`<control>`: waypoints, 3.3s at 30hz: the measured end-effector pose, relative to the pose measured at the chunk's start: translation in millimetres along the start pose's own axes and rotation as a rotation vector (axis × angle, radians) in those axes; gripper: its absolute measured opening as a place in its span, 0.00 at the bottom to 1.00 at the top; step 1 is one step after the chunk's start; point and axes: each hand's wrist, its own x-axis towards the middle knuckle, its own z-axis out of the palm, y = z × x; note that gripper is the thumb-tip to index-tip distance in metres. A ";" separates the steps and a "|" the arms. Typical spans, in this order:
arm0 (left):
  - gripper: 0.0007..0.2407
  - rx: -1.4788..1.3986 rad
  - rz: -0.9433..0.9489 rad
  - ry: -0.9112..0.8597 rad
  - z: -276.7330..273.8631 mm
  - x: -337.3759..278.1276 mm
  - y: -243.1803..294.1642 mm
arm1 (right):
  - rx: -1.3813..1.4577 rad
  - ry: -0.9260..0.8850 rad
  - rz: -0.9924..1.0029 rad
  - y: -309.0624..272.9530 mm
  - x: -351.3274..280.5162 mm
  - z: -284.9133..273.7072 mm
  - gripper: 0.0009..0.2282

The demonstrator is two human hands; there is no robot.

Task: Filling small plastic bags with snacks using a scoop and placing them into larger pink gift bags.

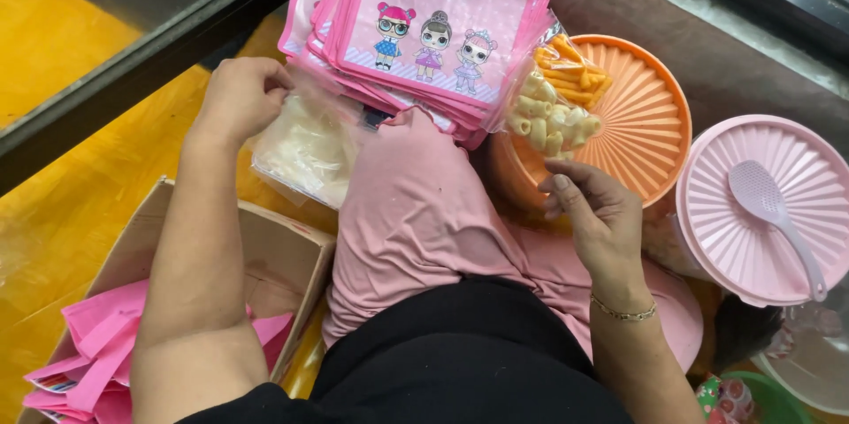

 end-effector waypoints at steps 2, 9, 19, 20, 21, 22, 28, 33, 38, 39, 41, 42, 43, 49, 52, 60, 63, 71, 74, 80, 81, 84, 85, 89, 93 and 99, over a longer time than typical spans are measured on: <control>0.06 0.054 -0.074 -0.033 31.7 9.0 -39.1 | -0.001 -0.002 0.010 4.8 -0.8 1.1 0.08; 0.22 0.259 -0.410 -0.001 68.1 -0.3 -68.5 | -0.028 0.001 0.045 4.4 -3.0 0.1 0.08; 0.09 -0.010 -0.061 -0.452 70.7 -44.6 53.5 | -0.033 -0.018 0.069 5.6 -4.3 6.8 0.08; 0.09 -0.002 -0.080 -0.459 72.4 -47.6 53.8 | -0.030 -0.029 0.077 4.6 -4.8 8.0 0.08; 0.09 0.006 -0.092 -0.462 74.5 -47.4 55.4 | -0.029 -0.036 0.082 3.1 -3.9 8.3 0.08; 0.09 0.004 -0.086 -0.461 75.8 -46.7 57.2 | -0.031 -0.031 0.080 3.7 -5.0 6.4 0.08; 0.11 0.067 -0.178 -0.496 86.8 -48.0 59.6 | -0.060 -0.045 0.097 12.6 -7.0 4.6 0.08; 0.18 0.041 -0.188 -0.413 129.6 -40.7 30.6 | -0.078 -0.095 0.102 12.6 -4.4 8.4 0.07; 0.11 -0.125 -0.125 -0.465 51.7 -55.4 83.1 | -0.063 -0.090 0.113 12.3 -3.4 8.6 0.07; 0.09 -0.239 -0.078 -0.435 47.3 -58.7 86.3 | -0.061 -0.090 0.115 12.8 -3.5 8.1 0.07; 0.12 -0.362 -0.219 -0.423 41.3 -54.9 86.8 | -0.064 -0.087 0.122 12.0 -2.7 7.9 0.07; 0.14 -0.484 -0.362 -0.409 38.6 -53.1 87.2 | -0.067 -0.087 0.129 11.7 -2.2 7.6 0.07; 0.14 -0.482 -0.361 -0.410 49.5 -51.3 80.0 | -0.066 -0.086 0.130 13.9 -2.2 7.4 0.07; 0.20 -0.266 -0.222 -0.285 98.4 -38.3 50.4 | -0.052 -0.095 0.140 24.4 -0.9 4.7 0.07; 0.19 -0.268 -0.215 -0.269 115.9 -29.6 37.7 | -0.040 -0.080 0.141 25.5 1.8 2.4 0.07; 0.13 -0.294 -0.294 -0.345 125.5 -40.6 32.6 | -0.048 -0.082 0.151 34.4 0.2 -1.4 0.07; 0.12 -0.298 -0.315 -0.398 130.4 -40.4 35.8 | -0.048 -0.077 0.152 27.9 0.3 0.3 0.07; 0.07 -0.235 -0.245 -0.343 83.3 -33.6 40.8 | -0.058 -0.075 0.151 30.7 -1.6 -1.5 0.07; 0.13 -0.190 -0.158 -0.271 55.6 -37.7 51.2 | -0.061 -0.073 0.150 30.0 -2.2 -2.4 0.07; 0.16 -0.556 -0.098 -0.058 4.1 -44.8 68.5 | -0.059 -0.068 0.148 24.9 -3.5 -1.6 0.07; 0.15 -0.772 -0.139 -0.023 -0.2 -45.4 68.8 | -0.059 -0.068 0.149 24.2 -3.4 -1.2 0.07; 0.11 -1.127 0.001 -0.035 -31.0 -50.1 83.6 | -0.049 -0.076 0.126 16.6 -3.4 1.2 0.07; 0.11 -1.127 0.003 -0.033 -32.4 -51.5 85.4 | -0.048 -0.076 0.123 13.8 -3.0 2.6 0.07; 0.03 -1.455 0.202 -0.161 -48.7 -61.7 115.6 | -0.008 -0.101 0.106 8.5 -2.9 6.2 0.08; 0.12 -1.716 0.351 -0.440 -46.5 -63.4 143.9 | 0.081 -0.182 0.054 -10.2 -2.1 14.1 0.12; 0.03 -1.757 0.535 -0.676 -47.5 -59.3 192.3 | 0.549 -0.476 -0.048 -12.5 4.9 17.0 0.29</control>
